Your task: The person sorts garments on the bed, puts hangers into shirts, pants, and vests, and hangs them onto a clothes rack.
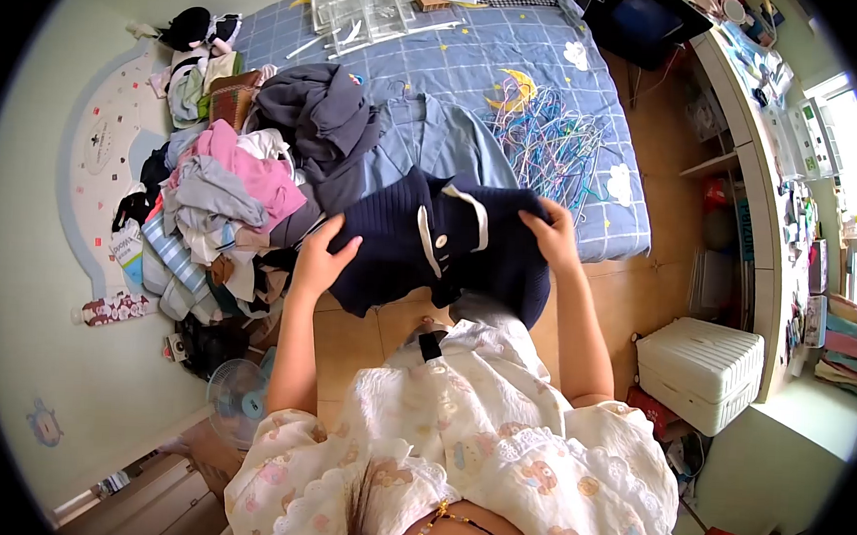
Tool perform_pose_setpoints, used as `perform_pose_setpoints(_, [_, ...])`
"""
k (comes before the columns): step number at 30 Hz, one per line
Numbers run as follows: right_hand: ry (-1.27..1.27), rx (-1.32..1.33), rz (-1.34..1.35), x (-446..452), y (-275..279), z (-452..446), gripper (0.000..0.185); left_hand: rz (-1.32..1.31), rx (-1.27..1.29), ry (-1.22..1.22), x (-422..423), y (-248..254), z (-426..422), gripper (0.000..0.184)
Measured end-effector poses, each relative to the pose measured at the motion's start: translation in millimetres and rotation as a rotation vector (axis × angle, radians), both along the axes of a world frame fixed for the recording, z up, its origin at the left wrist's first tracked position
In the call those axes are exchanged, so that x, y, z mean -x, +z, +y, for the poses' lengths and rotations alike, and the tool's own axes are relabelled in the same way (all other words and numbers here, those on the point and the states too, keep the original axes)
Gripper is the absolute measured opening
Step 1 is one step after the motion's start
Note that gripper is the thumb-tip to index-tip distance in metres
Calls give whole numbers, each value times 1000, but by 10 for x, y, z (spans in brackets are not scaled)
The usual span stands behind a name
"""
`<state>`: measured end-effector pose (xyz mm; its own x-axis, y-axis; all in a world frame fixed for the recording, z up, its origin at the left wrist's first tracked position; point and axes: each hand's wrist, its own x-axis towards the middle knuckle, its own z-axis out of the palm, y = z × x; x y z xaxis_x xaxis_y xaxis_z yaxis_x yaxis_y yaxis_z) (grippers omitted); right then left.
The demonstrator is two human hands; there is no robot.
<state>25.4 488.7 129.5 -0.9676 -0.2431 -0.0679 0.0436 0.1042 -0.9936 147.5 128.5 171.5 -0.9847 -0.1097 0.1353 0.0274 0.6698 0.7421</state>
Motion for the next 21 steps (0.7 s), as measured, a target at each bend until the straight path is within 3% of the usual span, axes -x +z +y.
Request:
perform_pose_setpoints(9, [-5,-178,-297,727,-1295,52,23,-308,-17,19,668,-635,316,38])
perform_pose_setpoints(15, [140,-322,-307,1342,-2153,467,27,-468,-3,61,882,-846,473,39])
perform_pose_setpoints(16, [50,-323,-348,1502,-2390,587,29,-516,3,78,929,-838,485,39])
perform_pose_setpoints(19, [-32,-833,79,2108,-2465,887,35,-630,19,130,1044,-810,477,39])
perform_pose_setpoints(21, [31,-1089,-64,2480,-2233,913,49,-662,18,159,1105,-835,450,40])
